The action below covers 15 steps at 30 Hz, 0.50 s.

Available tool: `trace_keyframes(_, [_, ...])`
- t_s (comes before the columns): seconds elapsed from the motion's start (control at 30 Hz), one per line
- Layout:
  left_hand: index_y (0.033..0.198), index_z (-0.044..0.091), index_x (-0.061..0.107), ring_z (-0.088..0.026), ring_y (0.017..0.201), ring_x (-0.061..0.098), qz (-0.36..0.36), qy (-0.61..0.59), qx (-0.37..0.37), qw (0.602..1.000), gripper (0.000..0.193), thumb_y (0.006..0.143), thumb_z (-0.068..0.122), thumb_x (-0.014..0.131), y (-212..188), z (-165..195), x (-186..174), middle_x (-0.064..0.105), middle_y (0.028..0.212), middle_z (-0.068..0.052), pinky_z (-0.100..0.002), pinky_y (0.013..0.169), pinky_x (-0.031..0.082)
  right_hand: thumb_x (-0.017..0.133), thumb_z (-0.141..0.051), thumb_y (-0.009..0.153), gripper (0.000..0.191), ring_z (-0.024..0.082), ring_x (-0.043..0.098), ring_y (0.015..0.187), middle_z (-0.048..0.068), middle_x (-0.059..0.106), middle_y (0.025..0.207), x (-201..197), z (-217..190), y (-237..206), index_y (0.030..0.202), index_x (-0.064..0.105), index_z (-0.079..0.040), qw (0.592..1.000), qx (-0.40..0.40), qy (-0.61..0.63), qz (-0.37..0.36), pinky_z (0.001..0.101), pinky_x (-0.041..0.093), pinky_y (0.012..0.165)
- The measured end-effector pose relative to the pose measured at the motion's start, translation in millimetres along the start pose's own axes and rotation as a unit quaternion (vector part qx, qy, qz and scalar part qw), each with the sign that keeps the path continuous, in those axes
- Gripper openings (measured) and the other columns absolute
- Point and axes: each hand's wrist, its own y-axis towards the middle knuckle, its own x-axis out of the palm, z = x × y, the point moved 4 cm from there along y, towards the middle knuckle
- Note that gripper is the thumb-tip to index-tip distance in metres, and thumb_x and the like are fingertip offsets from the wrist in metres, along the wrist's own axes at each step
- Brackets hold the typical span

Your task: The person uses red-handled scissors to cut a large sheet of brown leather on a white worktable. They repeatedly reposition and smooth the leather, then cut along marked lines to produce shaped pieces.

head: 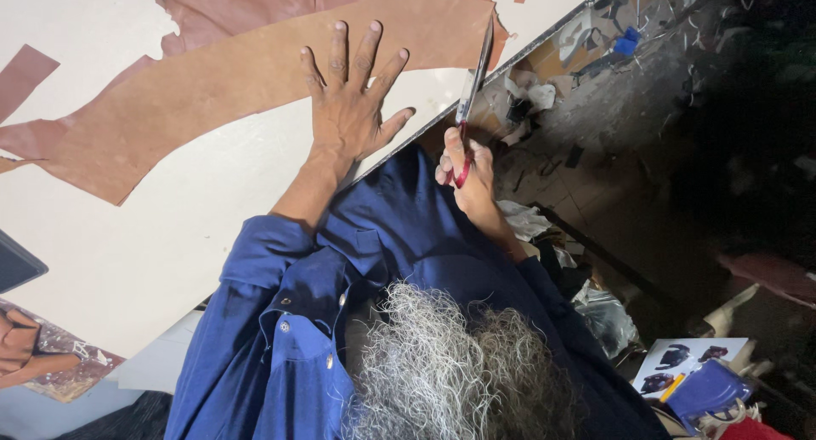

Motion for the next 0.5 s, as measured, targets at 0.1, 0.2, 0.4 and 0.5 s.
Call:
trace_keyframes(0.1, [0.164, 0.033, 0.04, -0.044, 0.157, 0.005, 0.005, 0.003, -0.001, 1.0, 0.077, 0.098, 0.069, 0.056, -0.2, -0.4, 0.0, 0.017, 0.174, -0.008, -0.078, 0.116, -0.001, 0.069, -0.054, 0.094, 0.051, 0.012, 0.054, 0.051, 0.001, 0.052, 0.063, 2.2, -10.8, 5.1, 0.08, 0.055, -0.007, 1.0, -0.017, -0.003, 0.005, 0.0262, 0.042, 0.046])
trace_keyframes(0.2, [0.166, 0.033, 0.04, -0.044, 0.157, 0.005, 0.01, 0.005, 0.004, 1.0, 0.077, 0.099, 0.069, 0.057, -0.1, -0.7, 0.4, 0.017, 0.175, -0.008, -0.077, 0.116, -0.001, 0.067, -0.057, 0.094, 0.052, 0.013, 0.057, 0.053, 0.0, 0.053, 0.064, 1.7, -19.7, 19.2, 0.082, 0.055, -0.007, 0.999, -0.025, -0.032, 0.01, 0.0247, 0.039, 0.046])
trace_keyframes(0.4, [0.165, 0.033, 0.041, -0.045, 0.157, 0.006, 0.024, -0.012, 0.009, 1.0, 0.077, 0.098, 0.068, 0.059, -2.2, -6.4, 4.3, 0.018, 0.174, -0.008, -0.078, 0.116, -0.002, 0.072, -0.051, 0.091, 0.046, 0.012, 0.048, 0.049, -0.001, 0.048, 0.062, -4.2, -13.3, 33.9, 0.088, 0.06, -0.006, 0.999, 0.003, -0.046, 0.029, 0.0275, 0.04, 0.044])
trace_keyframes(0.5, [0.165, 0.032, 0.042, -0.044, 0.158, 0.007, 0.033, -0.017, 0.012, 0.999, 0.077, 0.099, 0.068, 0.06, -7.4, -10.3, 6.9, 0.019, 0.175, -0.008, -0.077, 0.117, -0.001, 0.07, -0.046, 0.093, 0.044, 0.014, 0.052, 0.05, 0.001, 0.051, 0.063, -1.6, -11.1, 29.4, 0.084, 0.057, -0.005, 0.998, 0.017, -0.055, 0.02, 0.028, 0.04, 0.044])
